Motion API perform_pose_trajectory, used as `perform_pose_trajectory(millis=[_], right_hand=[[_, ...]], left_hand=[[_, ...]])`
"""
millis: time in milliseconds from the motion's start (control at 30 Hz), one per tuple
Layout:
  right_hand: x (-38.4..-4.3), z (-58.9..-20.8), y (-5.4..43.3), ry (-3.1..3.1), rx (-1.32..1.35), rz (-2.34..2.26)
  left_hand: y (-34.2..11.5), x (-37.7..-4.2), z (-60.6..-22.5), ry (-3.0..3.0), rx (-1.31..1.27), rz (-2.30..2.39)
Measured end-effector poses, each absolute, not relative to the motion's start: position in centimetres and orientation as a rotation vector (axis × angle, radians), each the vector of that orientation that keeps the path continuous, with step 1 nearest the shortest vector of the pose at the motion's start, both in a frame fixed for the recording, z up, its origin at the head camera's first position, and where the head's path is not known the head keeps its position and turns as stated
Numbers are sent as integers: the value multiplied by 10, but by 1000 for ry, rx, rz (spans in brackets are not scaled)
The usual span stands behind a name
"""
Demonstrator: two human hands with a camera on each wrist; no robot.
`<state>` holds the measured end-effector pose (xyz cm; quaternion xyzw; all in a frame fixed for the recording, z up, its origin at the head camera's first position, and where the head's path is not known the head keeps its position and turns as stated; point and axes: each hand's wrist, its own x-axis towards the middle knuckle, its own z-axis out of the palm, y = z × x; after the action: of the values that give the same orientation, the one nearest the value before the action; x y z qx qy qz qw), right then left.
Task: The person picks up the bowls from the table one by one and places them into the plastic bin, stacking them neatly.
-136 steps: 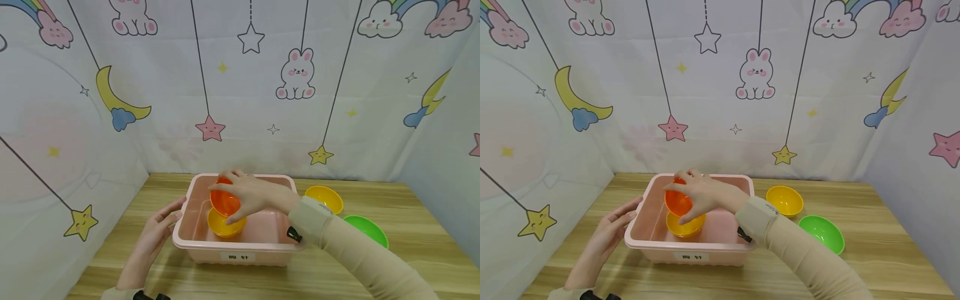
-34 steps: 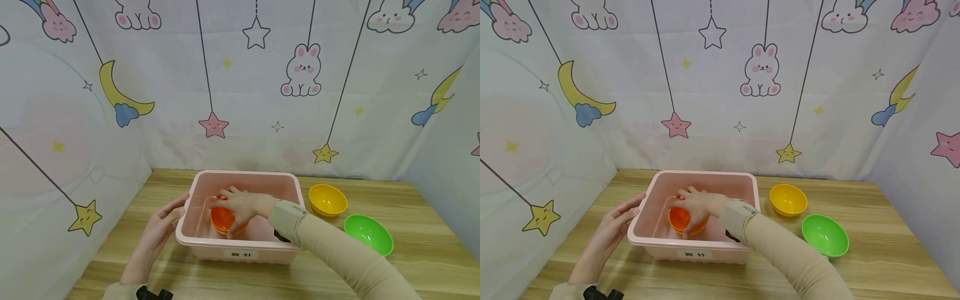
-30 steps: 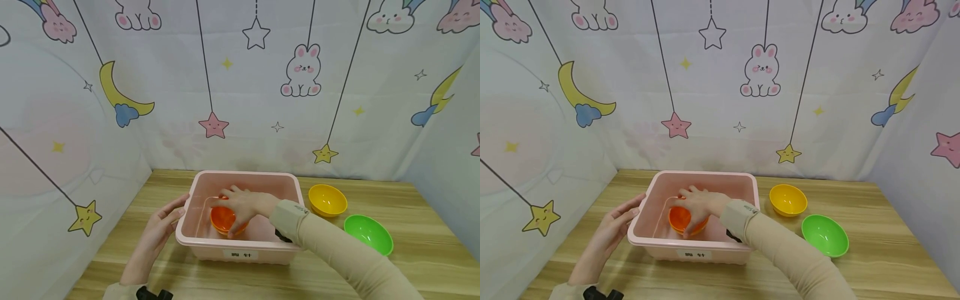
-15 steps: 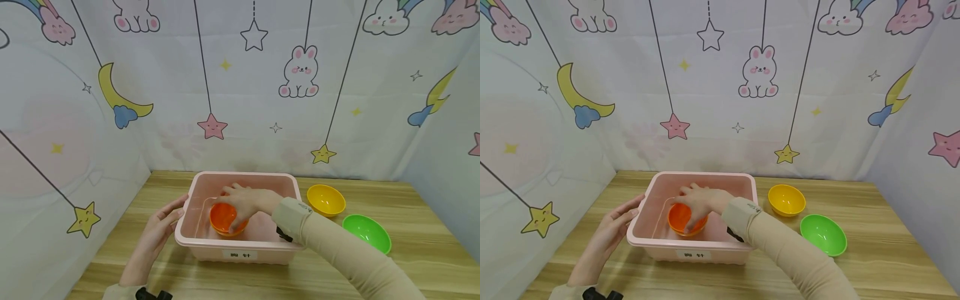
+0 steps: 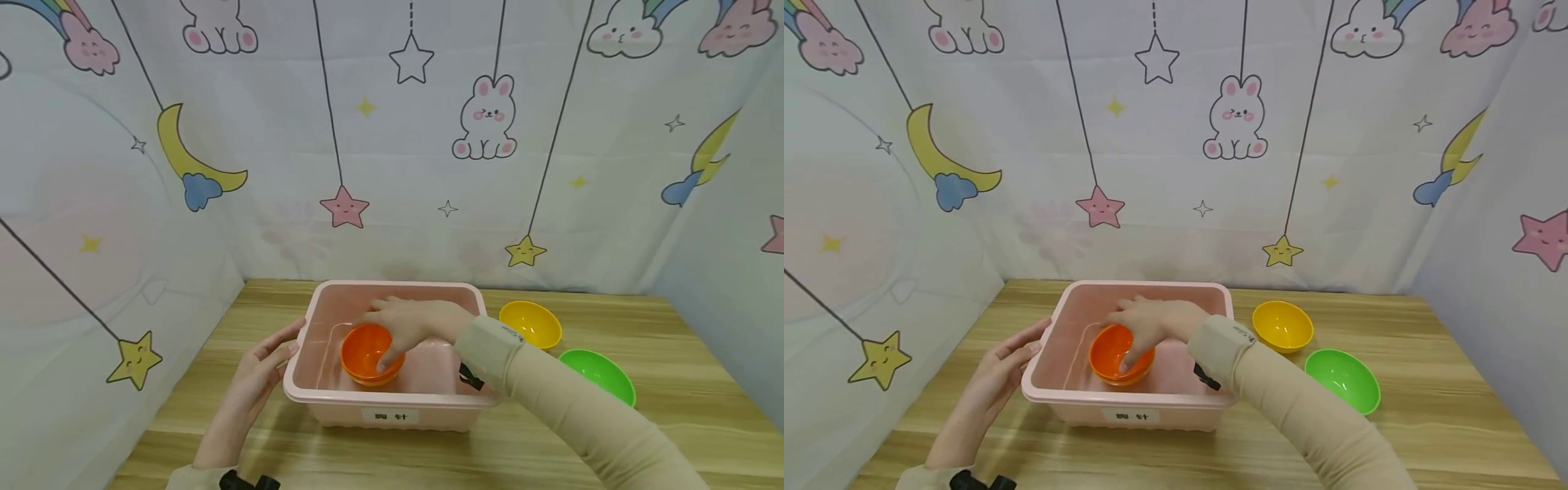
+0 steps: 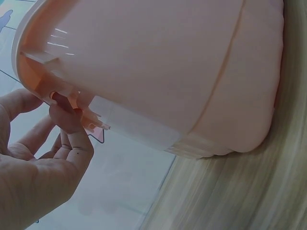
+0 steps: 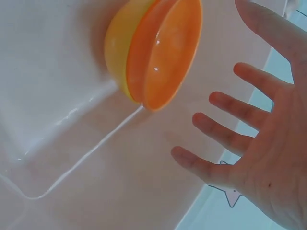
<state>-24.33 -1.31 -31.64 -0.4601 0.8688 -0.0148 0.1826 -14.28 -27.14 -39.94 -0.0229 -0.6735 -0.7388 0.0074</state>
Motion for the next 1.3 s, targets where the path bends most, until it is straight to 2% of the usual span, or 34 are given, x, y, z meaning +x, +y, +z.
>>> perform_pose_trajectory(millis=[600, 1300], right_hand=[[-236, -297, 0, 2449, -1270, -67], [-225, -273, 28, 2477, -1421, -135]], left_hand=[[-270, -143, -399, -2094, -50, -2325], [-268, -144, -400, -2076, -78, -2326]])
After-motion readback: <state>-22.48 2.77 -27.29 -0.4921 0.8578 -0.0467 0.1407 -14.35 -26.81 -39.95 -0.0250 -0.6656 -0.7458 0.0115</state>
